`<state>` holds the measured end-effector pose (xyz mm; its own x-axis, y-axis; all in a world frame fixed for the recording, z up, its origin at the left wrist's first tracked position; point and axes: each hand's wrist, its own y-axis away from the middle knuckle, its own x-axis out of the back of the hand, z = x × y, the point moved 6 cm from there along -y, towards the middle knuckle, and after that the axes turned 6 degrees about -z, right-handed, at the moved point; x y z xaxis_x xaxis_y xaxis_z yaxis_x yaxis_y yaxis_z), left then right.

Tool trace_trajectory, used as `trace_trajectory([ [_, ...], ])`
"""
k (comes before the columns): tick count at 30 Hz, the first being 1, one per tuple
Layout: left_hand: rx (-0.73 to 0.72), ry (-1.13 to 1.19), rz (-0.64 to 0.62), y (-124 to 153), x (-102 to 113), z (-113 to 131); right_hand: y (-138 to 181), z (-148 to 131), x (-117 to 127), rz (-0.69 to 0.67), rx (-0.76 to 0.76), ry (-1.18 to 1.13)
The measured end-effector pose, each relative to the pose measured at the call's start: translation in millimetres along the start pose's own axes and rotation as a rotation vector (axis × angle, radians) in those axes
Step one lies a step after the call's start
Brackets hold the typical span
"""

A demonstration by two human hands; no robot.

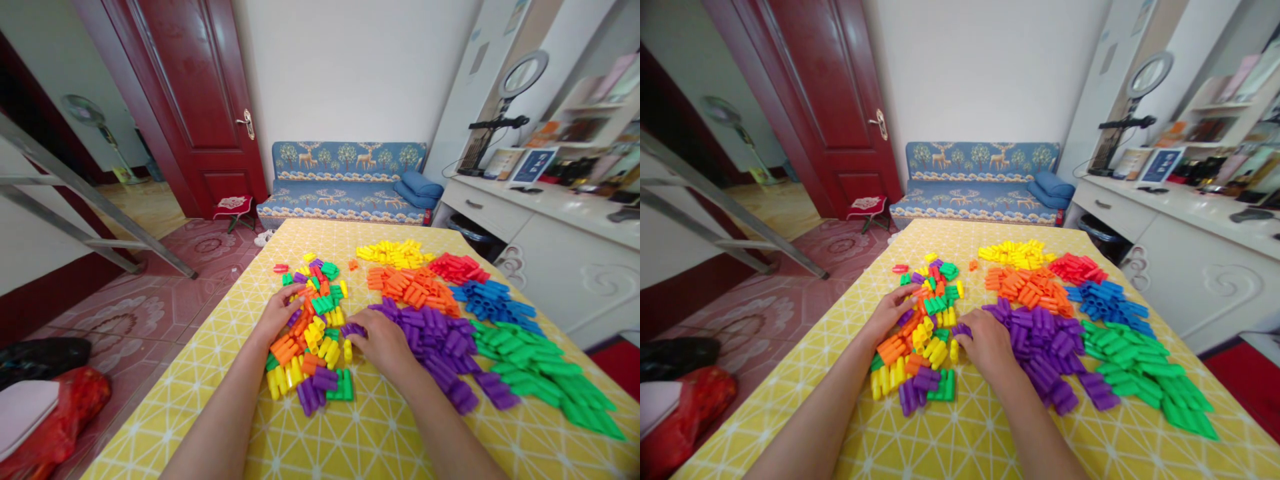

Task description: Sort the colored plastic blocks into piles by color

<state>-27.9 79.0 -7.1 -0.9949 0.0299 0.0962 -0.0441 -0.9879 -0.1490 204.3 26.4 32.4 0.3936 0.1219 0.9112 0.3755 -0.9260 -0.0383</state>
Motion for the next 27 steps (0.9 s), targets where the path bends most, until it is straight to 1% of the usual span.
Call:
trace_trajectory([
  [5,-0.009,-0.010,-0.016,0,-1,1,2,-3,-3,-0.022,0.010,0.053],
  [10,0.019,-0.005,-0.018,0,-1,0,1,1,-3,0.032,-0.051,0.020],
  [13,0.021,-0.007,-0.015,1,0,0,1,-2,-3,0.054,-0.062,0.005],
  [16,0.021,-0.021,-0.023,1,-1,1,1,-6,3,0.065,-0.036,-0.031],
  [18,0.025,-0.021,-0.022,2,-1,1,3,-2,14,0.097,-0.007,-0.135],
  [20,0.034,-0.012,-0.022,2,-1,0,9,13,31,0.201,-0.012,-0.266],
  [22,0.038,-0.010,-0.021,1,-1,0,22,39,52,0.388,-0.092,-0.336],
  [25,0.035,-0.024,-0.020,1,0,-1,52,81,76,0.680,-0.247,-0.318],
  [27,0.033,-0.034,-0.021,0,0,-1,71,99,80,0.791,-0.284,-0.282],
])
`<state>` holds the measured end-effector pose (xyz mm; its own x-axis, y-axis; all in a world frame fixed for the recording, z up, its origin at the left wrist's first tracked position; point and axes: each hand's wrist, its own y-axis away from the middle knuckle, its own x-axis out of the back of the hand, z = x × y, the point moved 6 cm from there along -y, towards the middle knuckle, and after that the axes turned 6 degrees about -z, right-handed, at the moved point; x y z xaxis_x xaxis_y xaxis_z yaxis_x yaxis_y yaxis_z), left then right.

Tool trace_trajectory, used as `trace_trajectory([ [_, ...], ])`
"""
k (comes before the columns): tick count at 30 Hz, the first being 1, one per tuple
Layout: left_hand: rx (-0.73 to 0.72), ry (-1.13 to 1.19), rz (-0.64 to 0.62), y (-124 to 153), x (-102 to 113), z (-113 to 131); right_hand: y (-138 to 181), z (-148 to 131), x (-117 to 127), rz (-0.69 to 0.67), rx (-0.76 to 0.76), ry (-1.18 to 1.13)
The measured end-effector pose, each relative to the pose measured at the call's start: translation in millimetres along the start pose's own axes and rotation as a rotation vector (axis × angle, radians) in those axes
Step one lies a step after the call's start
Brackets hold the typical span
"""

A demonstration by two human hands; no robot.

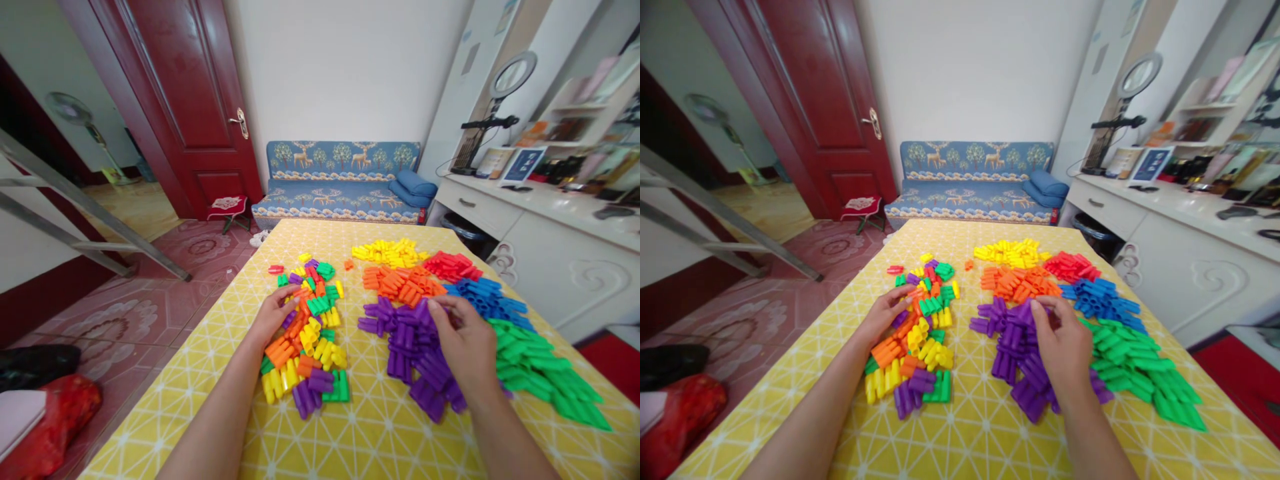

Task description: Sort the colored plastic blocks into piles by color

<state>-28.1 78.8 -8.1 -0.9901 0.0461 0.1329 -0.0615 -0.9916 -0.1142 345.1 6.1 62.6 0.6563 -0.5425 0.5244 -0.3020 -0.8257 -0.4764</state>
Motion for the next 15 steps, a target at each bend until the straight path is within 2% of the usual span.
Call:
trace_trajectory([
  [3,0.010,0.000,-0.003,1,0,0,9,12,11,0.065,0.046,0.072],
  [11,0.041,0.028,0.017,4,-1,4,15,9,1,0.040,0.227,0.233],
  [15,0.036,0.044,0.024,4,-1,5,15,9,1,0.037,0.229,0.221],
])
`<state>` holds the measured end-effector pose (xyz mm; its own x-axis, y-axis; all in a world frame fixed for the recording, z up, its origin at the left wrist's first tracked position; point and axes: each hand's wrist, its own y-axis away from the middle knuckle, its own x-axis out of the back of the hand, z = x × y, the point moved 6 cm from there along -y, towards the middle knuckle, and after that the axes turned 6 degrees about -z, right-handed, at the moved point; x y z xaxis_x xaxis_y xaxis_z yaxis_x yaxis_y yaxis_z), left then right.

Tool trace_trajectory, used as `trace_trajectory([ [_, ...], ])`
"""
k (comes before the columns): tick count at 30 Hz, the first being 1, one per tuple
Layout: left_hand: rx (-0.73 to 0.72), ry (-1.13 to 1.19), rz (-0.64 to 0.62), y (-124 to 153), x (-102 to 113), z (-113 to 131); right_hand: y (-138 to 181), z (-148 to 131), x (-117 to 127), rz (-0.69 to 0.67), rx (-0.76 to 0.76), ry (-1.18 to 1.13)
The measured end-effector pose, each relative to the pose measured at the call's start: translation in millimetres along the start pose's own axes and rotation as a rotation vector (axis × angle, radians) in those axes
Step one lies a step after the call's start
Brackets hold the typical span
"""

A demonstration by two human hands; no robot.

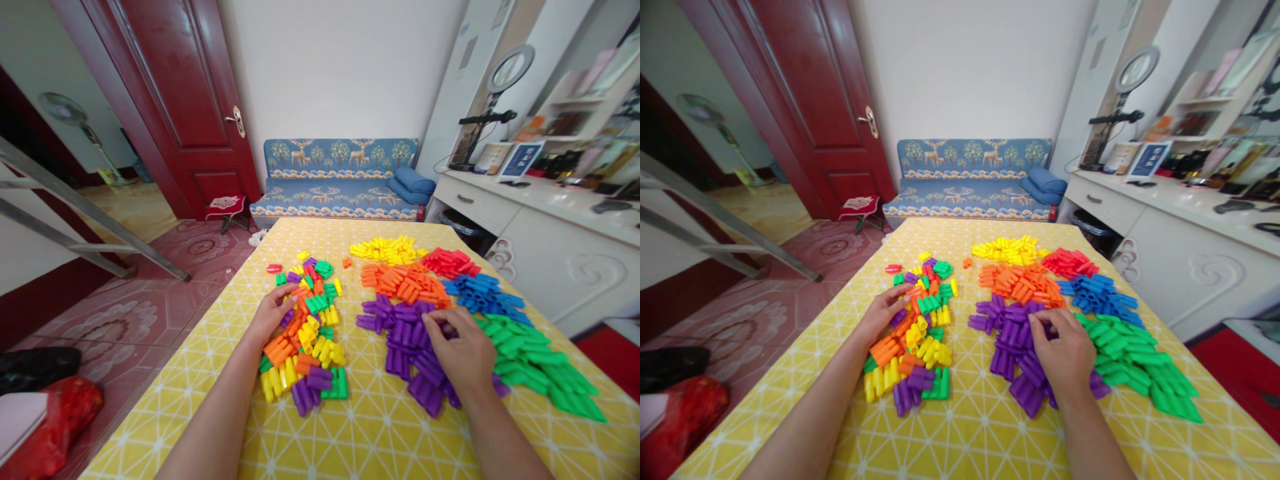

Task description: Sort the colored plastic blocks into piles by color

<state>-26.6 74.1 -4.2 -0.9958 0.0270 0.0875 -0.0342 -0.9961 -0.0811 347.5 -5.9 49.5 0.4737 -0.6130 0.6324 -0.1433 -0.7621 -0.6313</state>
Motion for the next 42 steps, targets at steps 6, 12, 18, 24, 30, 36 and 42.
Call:
trace_trajectory([
  [6,-0.009,0.008,-0.011,-1,0,-1,1,-7,4,0.040,0.011,-0.073],
  [12,-0.024,0.007,-0.011,-4,2,-6,8,-56,-16,-0.093,0.114,-0.348],
  [18,-0.043,-0.008,-0.004,-4,2,-6,5,-122,-73,-0.556,0.282,-0.356],
  [24,-0.033,0.042,0.010,-4,3,-6,-9,-156,-123,-0.739,0.353,-0.218],
  [30,-0.043,0.030,0.001,-4,2,-2,-10,-166,-139,-0.724,0.358,-0.167],
  [36,-0.022,0.030,0.003,-2,1,1,-8,-163,-128,-0.689,0.265,-0.141],
  [42,0.012,0.038,-0.008,-3,0,-3,-22,-108,-78,-0.401,-0.003,-0.439],
])
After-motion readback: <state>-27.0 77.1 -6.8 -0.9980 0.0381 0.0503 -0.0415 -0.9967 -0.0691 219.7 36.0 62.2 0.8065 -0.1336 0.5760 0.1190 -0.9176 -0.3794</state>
